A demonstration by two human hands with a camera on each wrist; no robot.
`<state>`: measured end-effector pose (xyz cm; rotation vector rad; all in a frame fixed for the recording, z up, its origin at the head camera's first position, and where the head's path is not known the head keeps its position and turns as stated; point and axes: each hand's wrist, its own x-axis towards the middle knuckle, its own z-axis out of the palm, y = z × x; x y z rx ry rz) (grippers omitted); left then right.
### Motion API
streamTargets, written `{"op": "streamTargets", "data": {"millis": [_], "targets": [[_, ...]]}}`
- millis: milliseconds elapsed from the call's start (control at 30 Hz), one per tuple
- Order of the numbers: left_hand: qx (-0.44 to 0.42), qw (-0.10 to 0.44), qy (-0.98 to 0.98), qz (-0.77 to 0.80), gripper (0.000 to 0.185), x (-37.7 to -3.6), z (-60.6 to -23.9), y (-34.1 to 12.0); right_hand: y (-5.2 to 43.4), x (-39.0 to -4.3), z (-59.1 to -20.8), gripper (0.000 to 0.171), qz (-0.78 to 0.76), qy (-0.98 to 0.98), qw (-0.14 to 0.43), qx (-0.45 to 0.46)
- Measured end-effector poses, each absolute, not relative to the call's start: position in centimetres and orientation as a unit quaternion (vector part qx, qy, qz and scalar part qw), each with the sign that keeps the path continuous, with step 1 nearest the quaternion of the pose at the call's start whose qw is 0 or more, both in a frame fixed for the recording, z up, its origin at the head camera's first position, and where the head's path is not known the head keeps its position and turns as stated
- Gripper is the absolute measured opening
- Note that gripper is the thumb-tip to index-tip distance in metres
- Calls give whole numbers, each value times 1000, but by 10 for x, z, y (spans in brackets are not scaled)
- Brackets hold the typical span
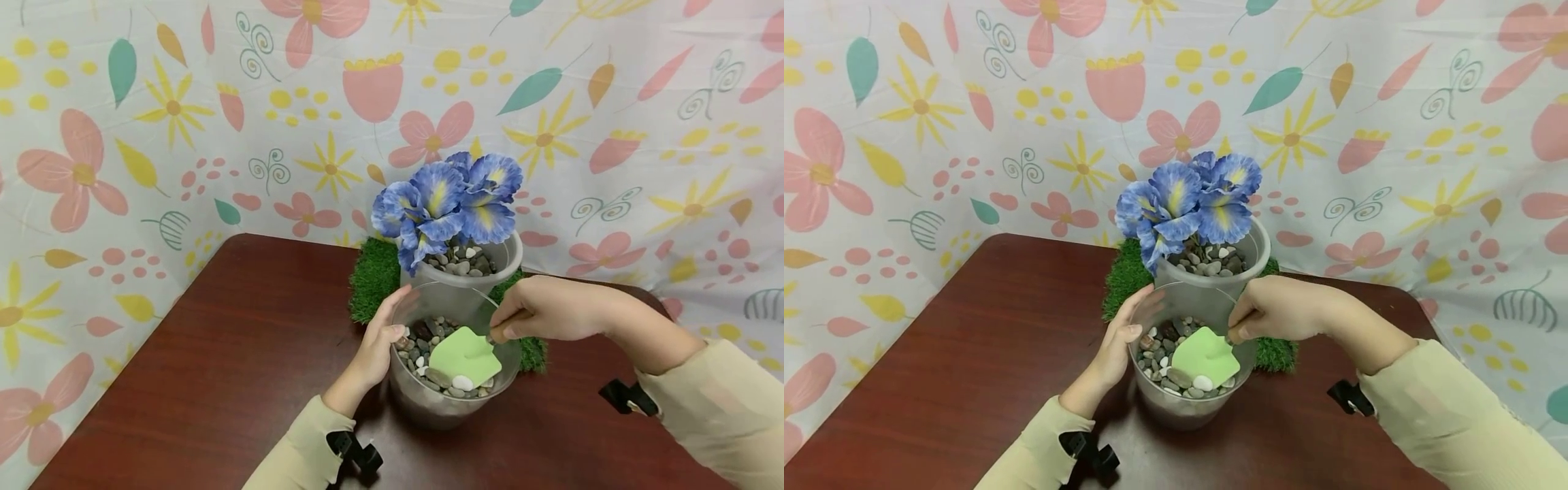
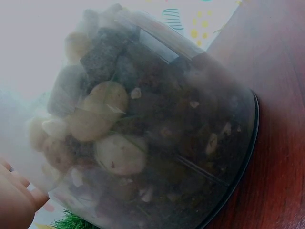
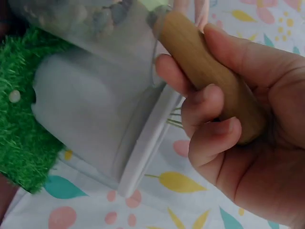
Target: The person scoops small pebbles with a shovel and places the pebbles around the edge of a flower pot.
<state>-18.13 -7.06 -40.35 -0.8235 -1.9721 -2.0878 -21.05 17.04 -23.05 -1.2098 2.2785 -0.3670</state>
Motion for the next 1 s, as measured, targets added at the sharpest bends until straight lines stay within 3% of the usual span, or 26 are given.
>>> {"op": "streamTargets", "data": {"millis": [400,633,1000], "targets": [[-275,63,-649,-707,59,-179,-402,-72,176,-212,-238,22,-160,827,253,-475],[-277,61,-651,-704,60,-179,-403,-71,184,-211,-242,28,-216,812,306,-447],[-280,78,-650,-702,60,-182,-403,-71,189,-216,-256,27,-264,800,309,-442]]}}
